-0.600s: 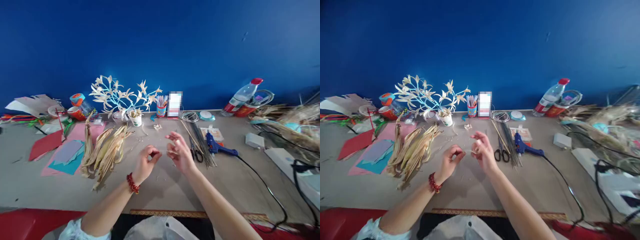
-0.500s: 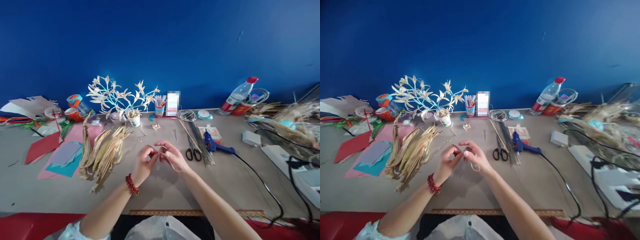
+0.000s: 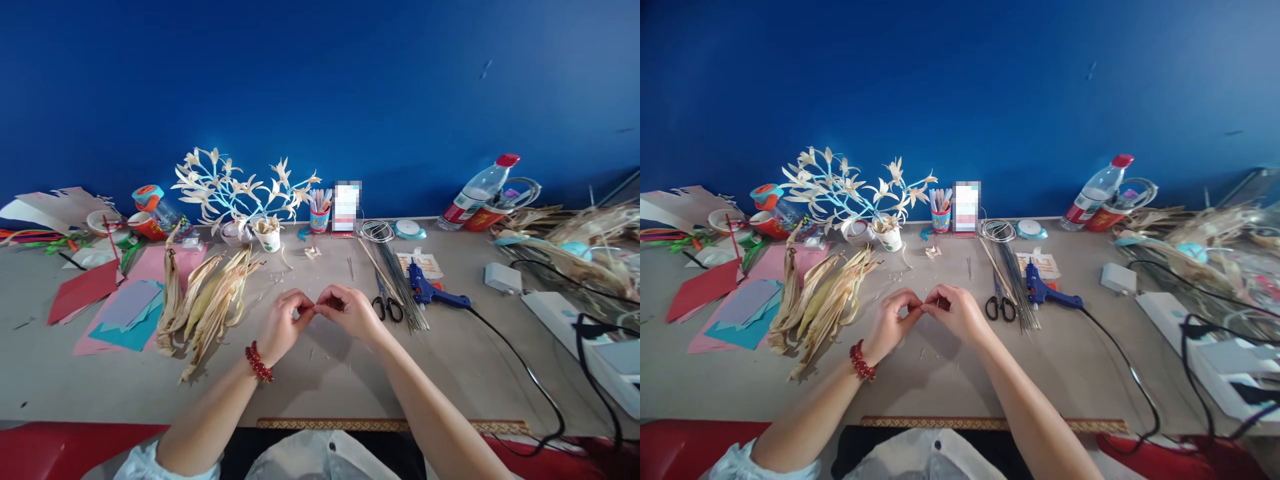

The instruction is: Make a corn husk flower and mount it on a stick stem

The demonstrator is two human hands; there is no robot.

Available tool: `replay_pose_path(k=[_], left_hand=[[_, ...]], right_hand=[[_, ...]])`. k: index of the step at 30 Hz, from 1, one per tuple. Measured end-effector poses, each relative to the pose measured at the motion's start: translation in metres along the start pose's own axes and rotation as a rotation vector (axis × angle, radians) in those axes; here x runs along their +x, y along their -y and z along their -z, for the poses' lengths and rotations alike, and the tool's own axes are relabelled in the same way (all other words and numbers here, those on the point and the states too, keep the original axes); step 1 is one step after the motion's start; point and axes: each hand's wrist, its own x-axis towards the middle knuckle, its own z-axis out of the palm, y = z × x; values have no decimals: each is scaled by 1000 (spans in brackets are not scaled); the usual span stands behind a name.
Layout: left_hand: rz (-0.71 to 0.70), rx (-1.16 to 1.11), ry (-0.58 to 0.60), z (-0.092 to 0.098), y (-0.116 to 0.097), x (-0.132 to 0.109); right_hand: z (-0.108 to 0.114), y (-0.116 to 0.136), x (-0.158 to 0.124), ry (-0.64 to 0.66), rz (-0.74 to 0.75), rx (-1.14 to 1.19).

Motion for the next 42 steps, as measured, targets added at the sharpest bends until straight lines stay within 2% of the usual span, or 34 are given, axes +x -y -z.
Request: replay_pose_path(k=[9,15,26,31,37,42], left_hand=[[-25,42,18,8,-1,5],[-29,68,19,12,-4,6],[-29,102,-35,12,-6,5],[-31,201,-34,12,-5,5],[-214,354,-35,4,-6,4],[-162,281,-59,3,-5,1]], right_hand=[[13,5,0,-8,54,-191],[16,4,2,-8,125,-179],[18,3,2,-63,164,-172],[13,0,3,-69,151,-192],[-1,1,0,-19,77,-15],[-5,2,-2,13,73,92]])
